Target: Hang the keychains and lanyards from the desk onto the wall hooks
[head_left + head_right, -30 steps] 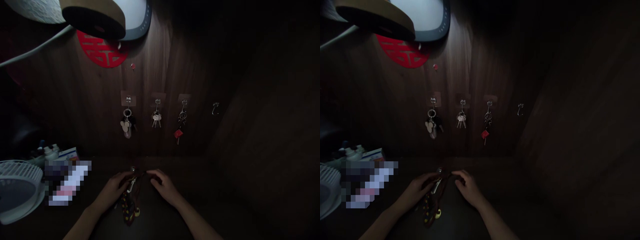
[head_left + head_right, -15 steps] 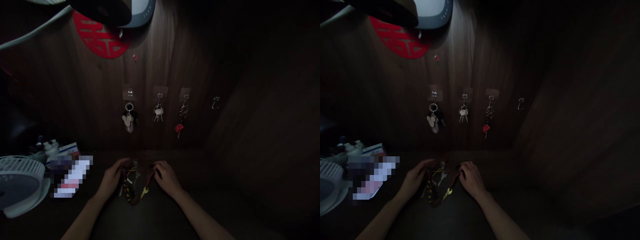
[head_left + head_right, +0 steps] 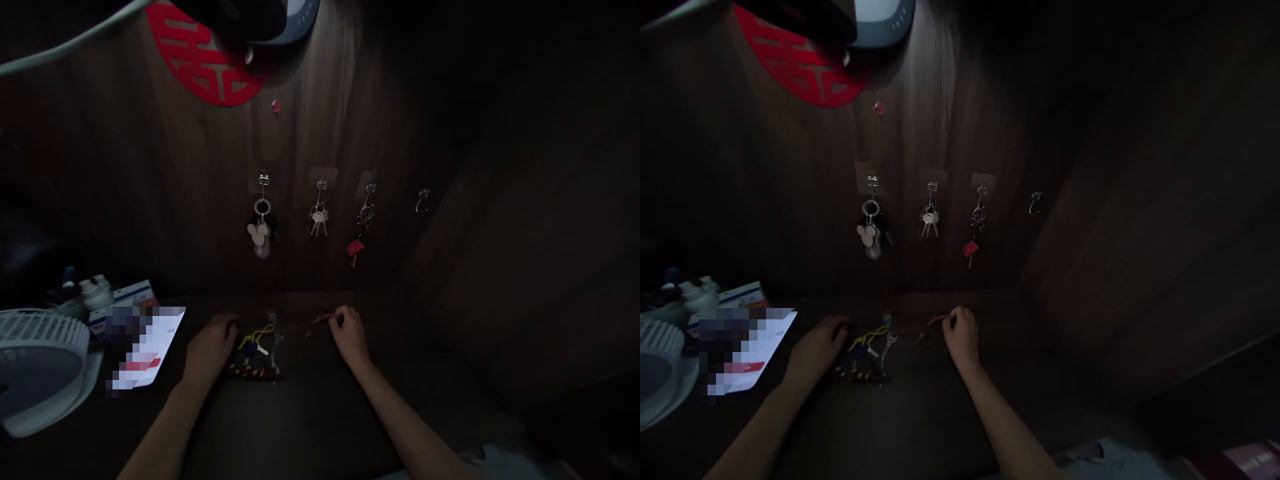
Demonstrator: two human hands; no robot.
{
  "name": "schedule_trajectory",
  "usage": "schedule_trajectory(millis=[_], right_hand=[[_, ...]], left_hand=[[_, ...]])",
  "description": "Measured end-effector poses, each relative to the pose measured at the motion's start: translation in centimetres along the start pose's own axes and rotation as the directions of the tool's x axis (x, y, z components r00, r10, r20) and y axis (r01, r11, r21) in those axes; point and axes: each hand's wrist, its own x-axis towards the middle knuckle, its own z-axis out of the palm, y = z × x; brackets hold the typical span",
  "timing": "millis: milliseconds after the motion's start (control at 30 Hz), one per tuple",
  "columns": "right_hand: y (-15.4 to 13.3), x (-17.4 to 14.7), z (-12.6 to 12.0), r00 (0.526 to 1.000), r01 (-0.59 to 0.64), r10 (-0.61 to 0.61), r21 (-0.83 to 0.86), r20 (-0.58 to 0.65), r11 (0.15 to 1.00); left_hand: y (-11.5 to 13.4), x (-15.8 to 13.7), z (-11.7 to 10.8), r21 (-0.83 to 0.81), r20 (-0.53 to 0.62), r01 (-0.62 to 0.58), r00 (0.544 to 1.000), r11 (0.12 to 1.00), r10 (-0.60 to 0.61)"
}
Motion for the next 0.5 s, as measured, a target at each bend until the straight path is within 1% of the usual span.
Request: schedule_trajectory(millis=[133,200,300,367,433,500], right_hand=[[0.2,0.1,0.2,0.999,-0.026,0.027,0.029,-0.037,0.999],[0.3,0.0,0.2,0.998,-0.033,0.036,0.049,-0.054,0.998],[0.4,0.0,0.3,0.994,-0.053,0.061,0.085,-0.087,0.995],[0.6,0.0,0.4,0.990,-0.071,0.084,0.110,-0.110,0.991],[0.9,0.1,0.5,0.986,-0.088,0.105,0.133,-0.129,0.987],[1.2,0.1,0.7,0.983,-0.095,0.117,0.152,-0.140,0.984]], left_hand=[[0.5,0.2,-0.2,0.025,0.002,-0.094,0.996,0.995,0.094],[1.1,0.1,0.1,-0.012,0.043,-0.181,0.982,0.983,0.182],[1.8,-0.4,0.6,-0.110,0.158,-0.320,0.929,0.941,0.335],[2.0,-0.8,0.9,-0.156,0.238,-0.377,0.883,0.913,0.405],[1.8,-1.2,0.9,-0.172,0.311,-0.398,0.846,0.901,0.433],[1.6,-1.4,0.7,-0.175,0.358,-0.390,0.830,0.904,0.428]])
